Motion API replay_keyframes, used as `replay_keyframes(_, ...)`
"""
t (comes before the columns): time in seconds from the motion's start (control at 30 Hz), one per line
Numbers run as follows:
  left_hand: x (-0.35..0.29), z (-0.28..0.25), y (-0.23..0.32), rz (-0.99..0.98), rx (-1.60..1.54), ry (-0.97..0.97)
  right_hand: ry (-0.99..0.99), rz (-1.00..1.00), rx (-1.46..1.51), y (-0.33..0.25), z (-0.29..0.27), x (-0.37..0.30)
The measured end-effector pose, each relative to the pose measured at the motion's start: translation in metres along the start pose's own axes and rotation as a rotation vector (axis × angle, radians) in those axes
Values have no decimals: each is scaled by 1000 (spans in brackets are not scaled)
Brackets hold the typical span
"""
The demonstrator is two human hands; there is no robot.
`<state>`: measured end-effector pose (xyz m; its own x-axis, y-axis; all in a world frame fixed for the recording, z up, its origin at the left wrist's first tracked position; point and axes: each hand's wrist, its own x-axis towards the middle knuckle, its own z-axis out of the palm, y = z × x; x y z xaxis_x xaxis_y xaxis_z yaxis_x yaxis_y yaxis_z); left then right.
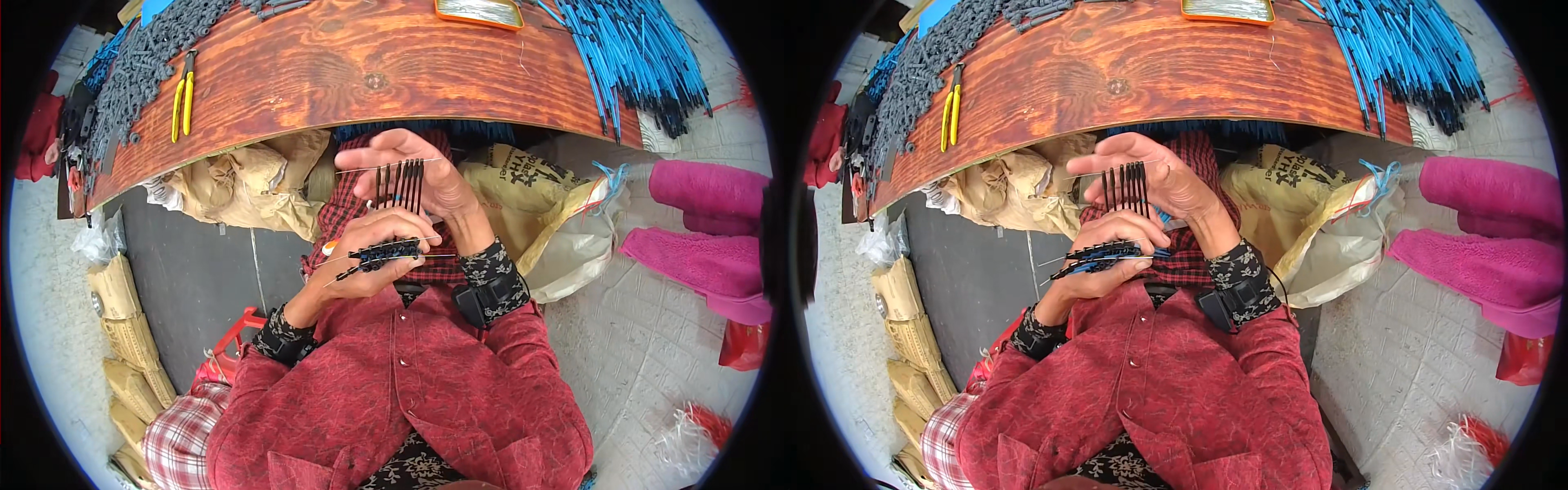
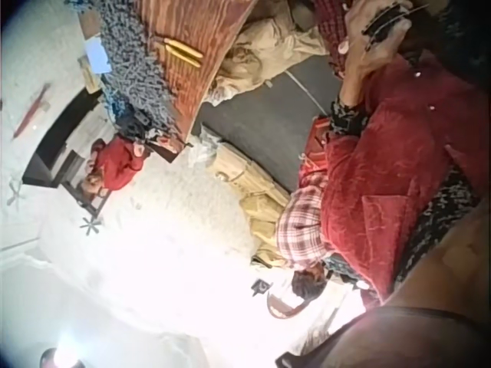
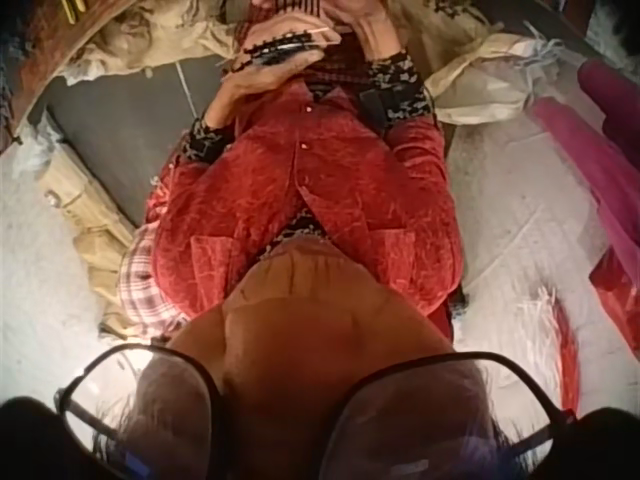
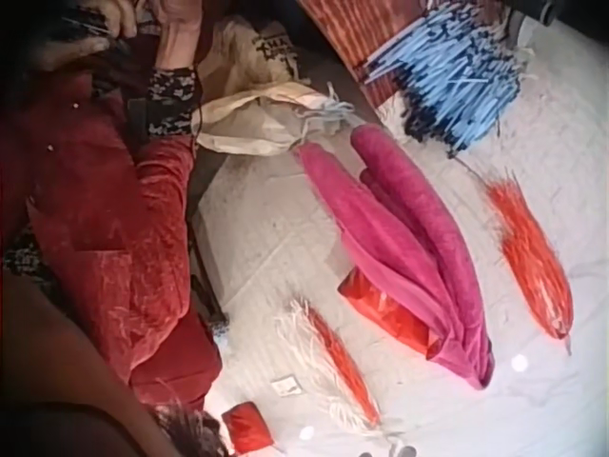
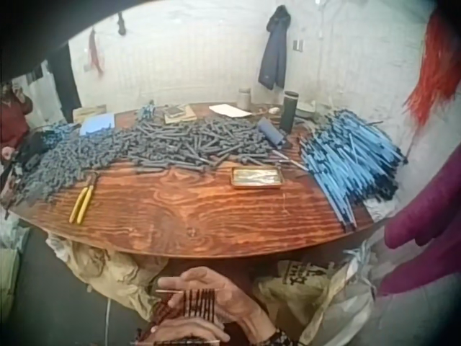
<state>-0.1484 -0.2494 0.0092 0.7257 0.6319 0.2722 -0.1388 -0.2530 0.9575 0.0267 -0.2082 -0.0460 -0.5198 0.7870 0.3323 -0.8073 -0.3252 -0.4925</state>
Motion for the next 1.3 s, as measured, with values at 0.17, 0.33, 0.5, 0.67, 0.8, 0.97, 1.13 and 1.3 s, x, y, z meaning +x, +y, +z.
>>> replay_keyframes(0.17,-4,-4,-3,-34,14,28,187,-254,-268,-7,-1,-5)
replay_keyframes(0.33,-2,-5,-4,9,34,47,318,-389,-583,-14,9,-14)
replay_keyframes(0.5,-3,-5,-3,-9,21,37,386,-412,-711,-14,17,-22)
replay_keyframes(0.67,-4,-3,-3,-31,7,36,481,-476,-805,-10,21,-23)
replay_keyframes(0.8,-2,-3,-2,-11,45,29,523,-465,-825,-12,26,-24)
replay_keyframes(0.97,-2,-2,-2,1,37,30,594,-494,-1019,-13,43,-25)
replay_keyframes(1.13,-2,-1,-1,-16,39,25,645,-407,-1131,-11,48,-33)
replay_keyframes(1.3,-3,2,1,-3,43,27,671,-381,-1006,-11,54,-33)
